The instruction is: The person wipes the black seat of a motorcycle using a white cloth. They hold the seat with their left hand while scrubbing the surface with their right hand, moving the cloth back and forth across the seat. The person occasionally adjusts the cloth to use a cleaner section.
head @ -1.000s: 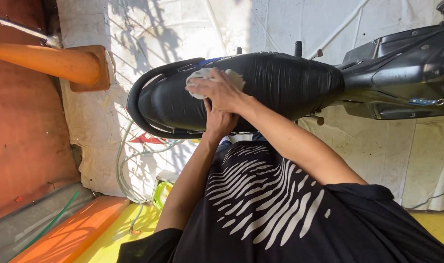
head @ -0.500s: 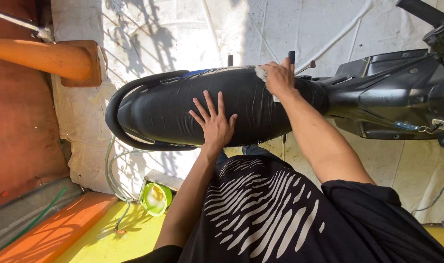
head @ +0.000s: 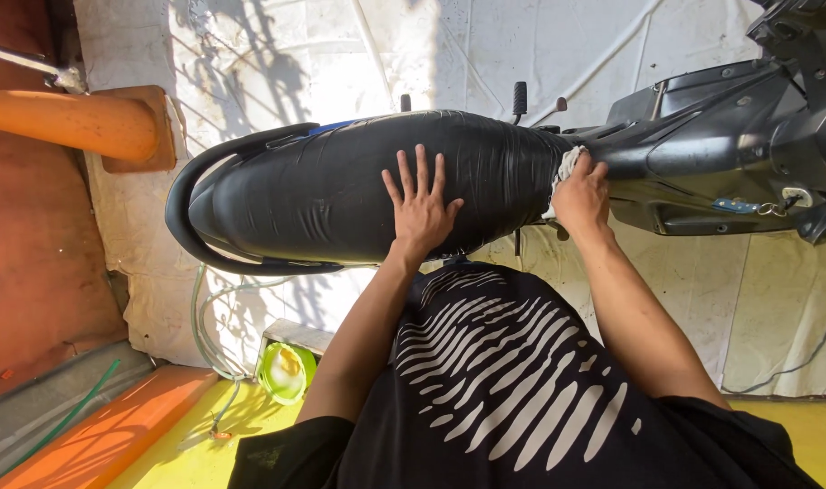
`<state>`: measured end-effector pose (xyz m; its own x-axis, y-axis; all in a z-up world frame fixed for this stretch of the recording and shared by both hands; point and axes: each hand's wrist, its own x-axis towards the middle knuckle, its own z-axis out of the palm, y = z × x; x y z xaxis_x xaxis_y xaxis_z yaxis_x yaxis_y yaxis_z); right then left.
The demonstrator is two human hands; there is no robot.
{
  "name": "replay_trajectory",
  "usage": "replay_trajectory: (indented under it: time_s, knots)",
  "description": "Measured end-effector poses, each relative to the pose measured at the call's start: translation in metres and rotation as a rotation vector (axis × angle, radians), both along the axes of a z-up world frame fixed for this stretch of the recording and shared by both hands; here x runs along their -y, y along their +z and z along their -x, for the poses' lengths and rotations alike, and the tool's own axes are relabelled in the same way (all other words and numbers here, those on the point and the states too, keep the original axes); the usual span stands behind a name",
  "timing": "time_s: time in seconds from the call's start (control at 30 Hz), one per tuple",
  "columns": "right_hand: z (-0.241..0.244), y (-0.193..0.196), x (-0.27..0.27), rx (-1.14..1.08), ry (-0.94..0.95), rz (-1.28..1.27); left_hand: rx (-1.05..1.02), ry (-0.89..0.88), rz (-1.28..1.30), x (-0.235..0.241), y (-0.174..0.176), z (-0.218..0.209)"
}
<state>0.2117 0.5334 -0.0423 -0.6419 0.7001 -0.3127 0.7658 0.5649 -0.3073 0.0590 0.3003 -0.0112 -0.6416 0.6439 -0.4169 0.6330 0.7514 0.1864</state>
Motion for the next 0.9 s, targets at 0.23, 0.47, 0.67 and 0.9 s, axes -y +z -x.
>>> replay_trajectory:
  time_s: [0.23,0.47,0.67,0.9]
  knots:
    - [-0.048,-0.027,0.053,0.341,0.126,0.379,-0.015,-0.169,-0.109,-0.019,-0.019,-0.04]
    - [0.029,0.039,0.01,-0.111,0.26,0.504,0.017,-0.065,-0.201,0.009,-0.02,-0.041]
    - [0.092,-0.028,0.006,-0.109,0.443,-0.066,-0.242,0.183,-0.258,0.063,0.001,-0.014]
    - [0.054,-0.075,0.079,-0.619,0.638,-0.06,-0.222,0.424,-0.096,0.094,-0.001,0.004]
